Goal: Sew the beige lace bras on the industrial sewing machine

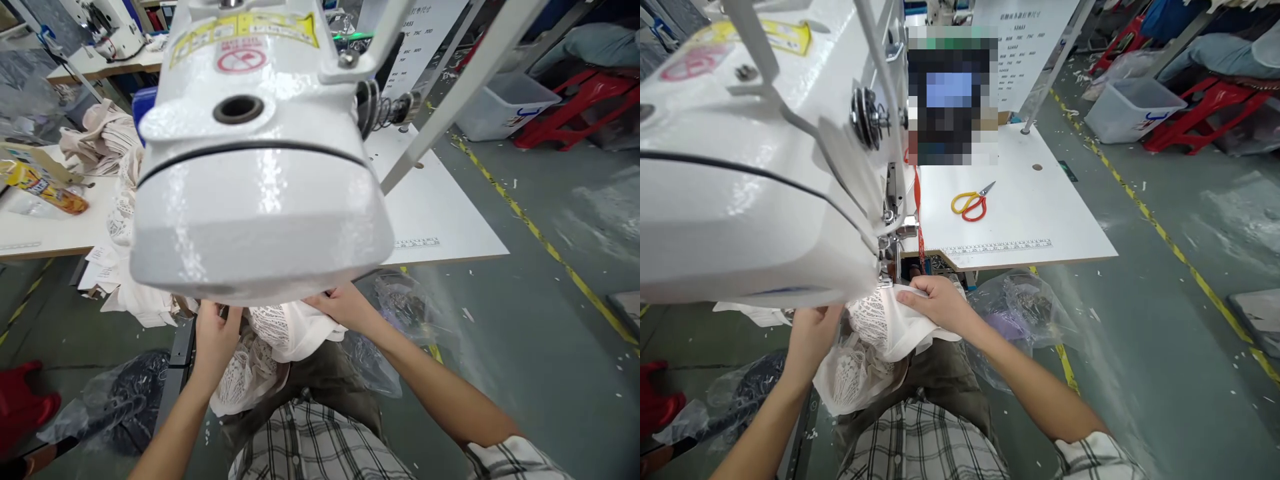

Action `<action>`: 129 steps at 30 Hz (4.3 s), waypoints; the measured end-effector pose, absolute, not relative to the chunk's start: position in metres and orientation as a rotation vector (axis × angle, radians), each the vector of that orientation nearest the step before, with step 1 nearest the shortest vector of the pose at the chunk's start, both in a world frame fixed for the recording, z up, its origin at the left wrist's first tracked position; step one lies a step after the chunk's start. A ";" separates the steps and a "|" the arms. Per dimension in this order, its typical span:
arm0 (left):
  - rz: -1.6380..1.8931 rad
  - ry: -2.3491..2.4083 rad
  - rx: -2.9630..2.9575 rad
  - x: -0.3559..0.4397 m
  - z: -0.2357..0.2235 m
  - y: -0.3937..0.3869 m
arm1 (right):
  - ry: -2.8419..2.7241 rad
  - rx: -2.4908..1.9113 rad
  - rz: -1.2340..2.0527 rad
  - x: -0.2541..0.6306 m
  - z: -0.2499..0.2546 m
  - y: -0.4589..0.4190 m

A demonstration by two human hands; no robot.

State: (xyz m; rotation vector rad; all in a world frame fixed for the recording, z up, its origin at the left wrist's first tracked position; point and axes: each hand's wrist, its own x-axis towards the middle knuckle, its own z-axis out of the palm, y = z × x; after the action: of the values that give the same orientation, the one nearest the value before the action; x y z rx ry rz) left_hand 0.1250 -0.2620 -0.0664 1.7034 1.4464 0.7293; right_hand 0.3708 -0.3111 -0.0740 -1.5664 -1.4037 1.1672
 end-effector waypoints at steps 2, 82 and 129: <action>0.846 1.457 1.649 0.121 -0.085 -0.277 | -1.376 -1.562 1.202 0.373 -0.077 -0.315; 0.236 1.065 1.841 0.156 -0.016 -0.286 | -1.520 -1.438 1.236 0.366 -0.060 -0.349; 0.810 1.407 2.281 0.138 -0.026 -0.279 | -0.872 -1.094 1.716 0.397 -0.127 -0.390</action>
State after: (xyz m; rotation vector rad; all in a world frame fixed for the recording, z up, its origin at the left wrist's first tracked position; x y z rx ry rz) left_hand 0.1377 -0.2789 -0.0264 2.2807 1.4070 0.8102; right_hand 0.3969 -0.3899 -0.1272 -1.0938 -0.8724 1.7158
